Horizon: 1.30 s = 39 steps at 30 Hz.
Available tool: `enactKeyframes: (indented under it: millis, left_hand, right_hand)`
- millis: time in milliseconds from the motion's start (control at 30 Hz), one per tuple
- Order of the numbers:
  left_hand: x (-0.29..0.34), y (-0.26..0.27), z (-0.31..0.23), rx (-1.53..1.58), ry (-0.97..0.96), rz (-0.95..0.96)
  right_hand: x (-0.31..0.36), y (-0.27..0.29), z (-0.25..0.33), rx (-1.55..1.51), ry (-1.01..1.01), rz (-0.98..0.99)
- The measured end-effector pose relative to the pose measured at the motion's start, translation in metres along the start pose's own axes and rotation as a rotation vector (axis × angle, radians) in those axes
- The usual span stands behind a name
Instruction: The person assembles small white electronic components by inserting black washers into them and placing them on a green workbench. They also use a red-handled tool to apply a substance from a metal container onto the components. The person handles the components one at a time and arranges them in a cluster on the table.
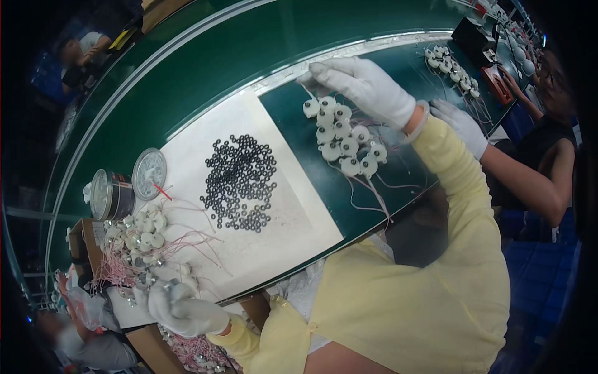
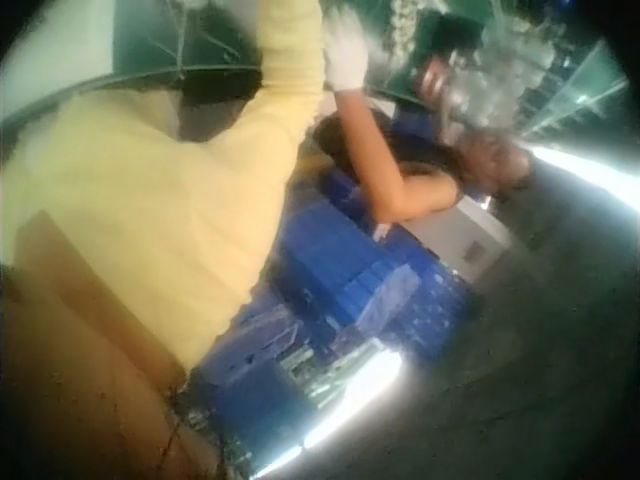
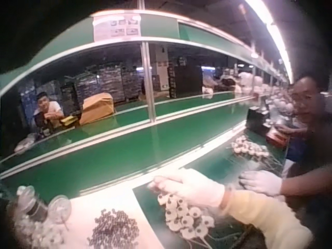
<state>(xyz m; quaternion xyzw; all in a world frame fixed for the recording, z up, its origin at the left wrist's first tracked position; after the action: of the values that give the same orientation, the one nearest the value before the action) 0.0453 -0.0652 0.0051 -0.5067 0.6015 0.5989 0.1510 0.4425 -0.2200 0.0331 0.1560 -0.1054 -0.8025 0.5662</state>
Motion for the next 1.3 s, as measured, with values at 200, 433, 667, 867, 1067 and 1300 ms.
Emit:
enactKeyframes:
  millis: [200,433,667,867,1067,1300]
  left_hand:
    - [-0.036,-0.035,-0.105,0.180,-0.486,0.428]
    - [0.002,-0.029,-0.004,-0.147,0.009,0.517]
    - [0.056,-0.022,0.070,-0.412,0.431,0.543]
    - [0.035,-0.030,0.056,-0.498,0.276,0.530]
    - [0.021,-0.030,0.049,-0.450,0.178,0.533]
    - [0.026,-0.041,0.038,-0.281,0.055,0.633]
  right_hand:
    - [0.031,-0.170,0.021,-0.904,-0.203,0.505]
    - [0.065,-0.155,0.014,-0.662,-0.838,0.572]
    - [0.039,-0.143,-0.001,0.688,-0.212,0.330]
    - [0.041,-0.162,-0.006,1.125,0.175,0.343]
    - [0.043,-0.150,0.000,0.984,-0.023,0.543]
    - [0.032,-0.152,0.040,1.216,0.369,0.583]
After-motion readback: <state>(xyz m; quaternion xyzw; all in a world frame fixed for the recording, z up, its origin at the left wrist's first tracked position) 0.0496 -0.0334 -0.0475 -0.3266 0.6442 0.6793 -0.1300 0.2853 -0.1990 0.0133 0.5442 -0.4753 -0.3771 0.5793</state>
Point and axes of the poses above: each hand's wrist, its own x-axis away from the middle knuckle, its own y-axis out of the back of the hand, z = x × y, the point moved 4 cm from there along -x, towards the middle knuckle, and after that the axes turned 15 degrees about z, right-handed, at the moved point
